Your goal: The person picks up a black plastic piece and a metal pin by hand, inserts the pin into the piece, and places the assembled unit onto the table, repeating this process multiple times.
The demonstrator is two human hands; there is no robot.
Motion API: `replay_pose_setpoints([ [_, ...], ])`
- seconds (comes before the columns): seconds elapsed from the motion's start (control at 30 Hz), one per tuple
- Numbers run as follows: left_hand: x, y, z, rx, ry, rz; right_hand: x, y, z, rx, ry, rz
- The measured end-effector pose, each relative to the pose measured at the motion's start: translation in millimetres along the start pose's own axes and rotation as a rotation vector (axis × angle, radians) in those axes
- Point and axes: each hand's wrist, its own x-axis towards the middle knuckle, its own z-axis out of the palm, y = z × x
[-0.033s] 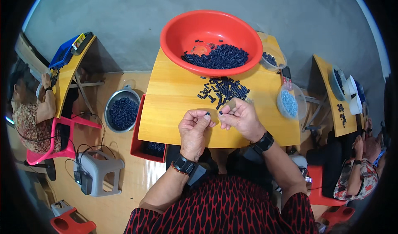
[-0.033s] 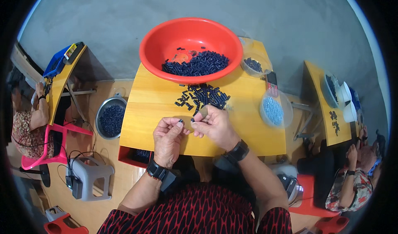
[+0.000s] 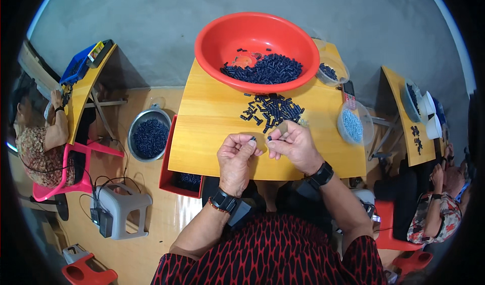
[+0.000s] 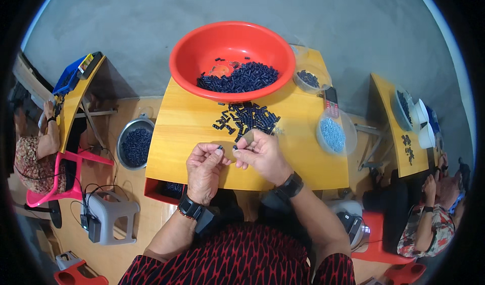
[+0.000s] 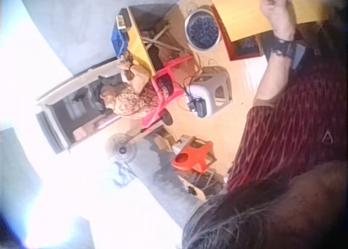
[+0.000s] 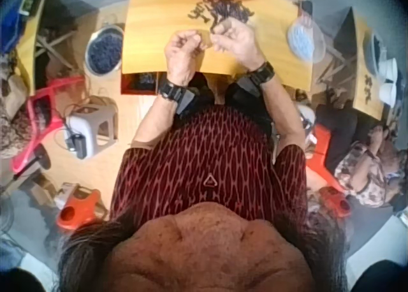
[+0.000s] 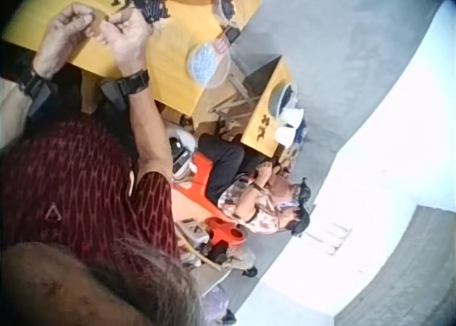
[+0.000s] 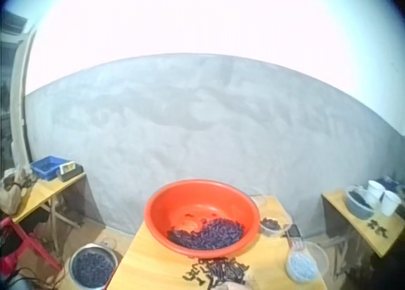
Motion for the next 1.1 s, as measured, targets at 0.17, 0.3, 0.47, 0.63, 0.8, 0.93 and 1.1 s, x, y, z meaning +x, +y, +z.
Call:
replay_pose_setpoints([
  [0.17, -4, 2, 7, 0.066, -0.015, -0.001, -13, 0, -1, 0.1, 0.008, -0.005],
  [0.3, -7, 2, 10, 0.112, -0.025, 0.008, -24, 0, -3, 0.052, -0.009, -0.014],
  [0.47, -10, 0, 13, 0.102, -0.064, -0.037, -33, 7, -9, 0.002, -0.015, -0.03],
  [0.63, -13, -3, 11, 0.123, -0.116, -0.092, -42, 5, -10, -0.018, 0.087, -0.043],
  [0.8, -17, -2, 19, 0.092, -0.167, -0.152, -47, 10, -16, 0.101, 0.133, -0.051],
  [0.93, -23, 1, 21, 0.098, -0.197, -0.225, -50, 7, -12, 0.065, 0.137, -0.04],
  [1.1, -25, 2, 24, 0.01, -0.257, -0.322, -51, -4, -9, -0.091, 0.167, -0.132],
])
